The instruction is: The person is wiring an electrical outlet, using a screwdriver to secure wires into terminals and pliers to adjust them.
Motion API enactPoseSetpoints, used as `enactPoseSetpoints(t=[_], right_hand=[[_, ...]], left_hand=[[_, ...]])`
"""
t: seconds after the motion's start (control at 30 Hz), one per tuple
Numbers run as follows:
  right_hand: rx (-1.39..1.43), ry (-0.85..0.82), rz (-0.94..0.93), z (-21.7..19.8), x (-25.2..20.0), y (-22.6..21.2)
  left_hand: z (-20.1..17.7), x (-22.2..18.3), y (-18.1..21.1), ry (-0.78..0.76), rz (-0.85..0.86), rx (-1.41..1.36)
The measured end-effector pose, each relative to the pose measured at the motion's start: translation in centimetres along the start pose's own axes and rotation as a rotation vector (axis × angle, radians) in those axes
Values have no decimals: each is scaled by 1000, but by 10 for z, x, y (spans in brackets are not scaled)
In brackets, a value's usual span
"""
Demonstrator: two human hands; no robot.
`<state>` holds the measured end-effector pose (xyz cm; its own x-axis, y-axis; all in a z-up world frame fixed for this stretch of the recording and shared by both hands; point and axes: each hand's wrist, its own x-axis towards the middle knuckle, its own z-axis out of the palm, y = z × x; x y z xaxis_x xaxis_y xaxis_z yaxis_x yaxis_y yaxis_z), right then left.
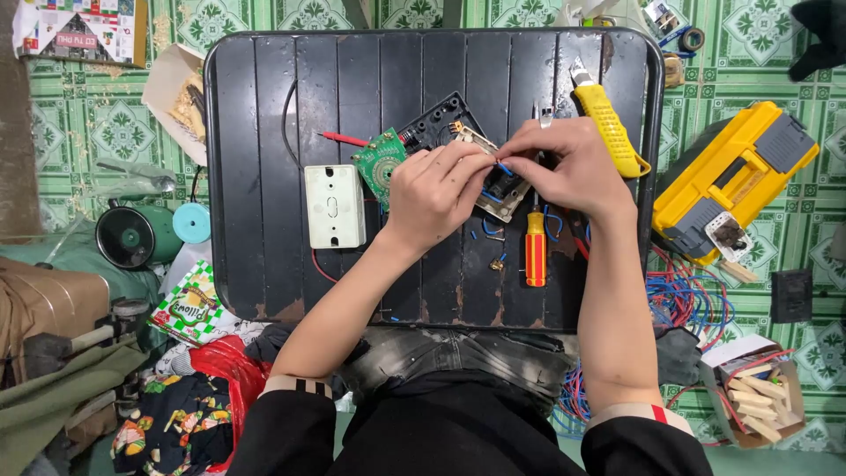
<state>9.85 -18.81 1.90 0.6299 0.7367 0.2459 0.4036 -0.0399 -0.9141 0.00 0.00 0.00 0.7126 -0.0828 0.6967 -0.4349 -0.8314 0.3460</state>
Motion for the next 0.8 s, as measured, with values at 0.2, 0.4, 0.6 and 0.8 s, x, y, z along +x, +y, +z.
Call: enactPoseSetpoints(t=[0.2, 0.4, 0.6, 0.8], right_hand=[[-40, -45, -9, 1, -2, 6], [-52, -95, 4, -4, 0, 5], [95, -214, 46, -10, 1, 27], [238, -340, 132, -12, -1, 42]], left_hand=[[-12, 11, 6, -20, 45, -52], [-13, 14, -1, -91, 132, -65], [-10, 12, -9, -88, 205, -145], [-11, 11, -10, -53, 323, -198]])
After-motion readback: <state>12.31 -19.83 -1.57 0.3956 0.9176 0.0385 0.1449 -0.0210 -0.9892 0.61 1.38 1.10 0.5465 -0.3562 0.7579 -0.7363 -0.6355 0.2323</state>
